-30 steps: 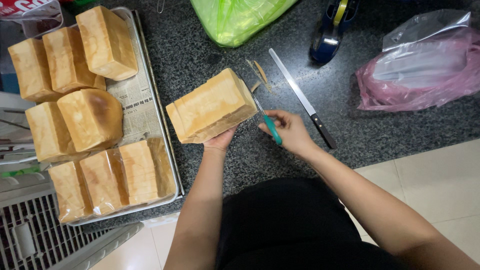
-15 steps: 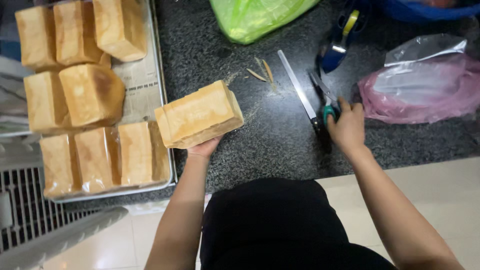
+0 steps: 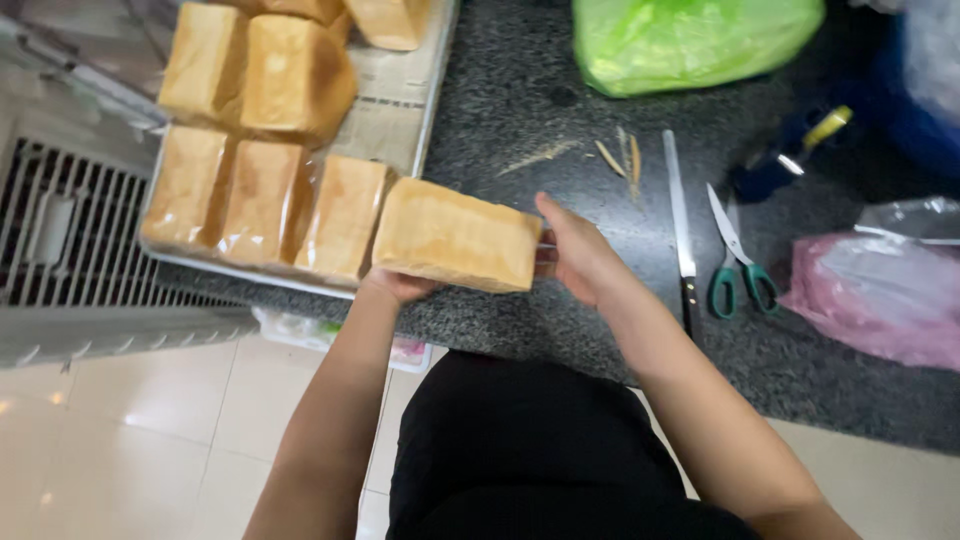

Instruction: The person places a loaf of bread into a plastic bag, uses a knife to slice a loaf on a counter, and trims a loaf with scissors before placing it into a bag.

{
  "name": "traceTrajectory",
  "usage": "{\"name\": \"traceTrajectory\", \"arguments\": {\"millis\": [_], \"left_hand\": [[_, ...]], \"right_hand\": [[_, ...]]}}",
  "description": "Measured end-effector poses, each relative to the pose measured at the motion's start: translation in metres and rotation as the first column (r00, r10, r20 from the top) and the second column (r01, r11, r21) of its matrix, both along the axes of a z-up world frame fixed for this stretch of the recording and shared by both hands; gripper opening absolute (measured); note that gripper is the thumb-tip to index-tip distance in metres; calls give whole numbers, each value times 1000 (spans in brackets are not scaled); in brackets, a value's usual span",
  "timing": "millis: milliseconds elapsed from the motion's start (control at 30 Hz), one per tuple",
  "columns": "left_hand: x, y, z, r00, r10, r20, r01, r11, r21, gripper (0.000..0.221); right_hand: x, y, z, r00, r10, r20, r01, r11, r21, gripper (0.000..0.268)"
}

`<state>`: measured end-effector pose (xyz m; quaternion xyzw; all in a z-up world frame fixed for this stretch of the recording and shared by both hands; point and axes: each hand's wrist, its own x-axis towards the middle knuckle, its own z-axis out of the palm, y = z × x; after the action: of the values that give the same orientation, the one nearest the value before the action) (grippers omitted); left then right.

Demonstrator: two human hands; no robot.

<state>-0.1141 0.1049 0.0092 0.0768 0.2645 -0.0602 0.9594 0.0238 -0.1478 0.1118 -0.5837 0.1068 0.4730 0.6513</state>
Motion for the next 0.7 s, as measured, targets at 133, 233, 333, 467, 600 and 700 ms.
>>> {"name": "traceTrajectory", "arguments": {"millis": [133,233,333,467,600,700], "left_hand": [[0,17,9,979,-185,-91,201,955,219,57],[13,10,35,947,-299,-120,321,862,393,64],[25,-3,73,944,-323,-66,315,826,467,78],[25,-4,118,912,-337,-234,410,729,549,95],[21,-4,139,954,-249,-166,290,634,717,85],[20,-4,144,984,-125,-124,173,566,806,84]], "right_hand": [[-5,4,-25,983,44,-178,-26,995,101,74],[-17,6,-49,956,33,-290,6,991,133,76],[-29,10,-61,936,-53,-349,95,990,105,68],[-44,14,-65,911,-125,-392,213,958,191,54],[-56,25,-73,906,-163,-391,295,905,307,49],[-67,44,-85,918,-180,-354,320,863,391,48]]}}
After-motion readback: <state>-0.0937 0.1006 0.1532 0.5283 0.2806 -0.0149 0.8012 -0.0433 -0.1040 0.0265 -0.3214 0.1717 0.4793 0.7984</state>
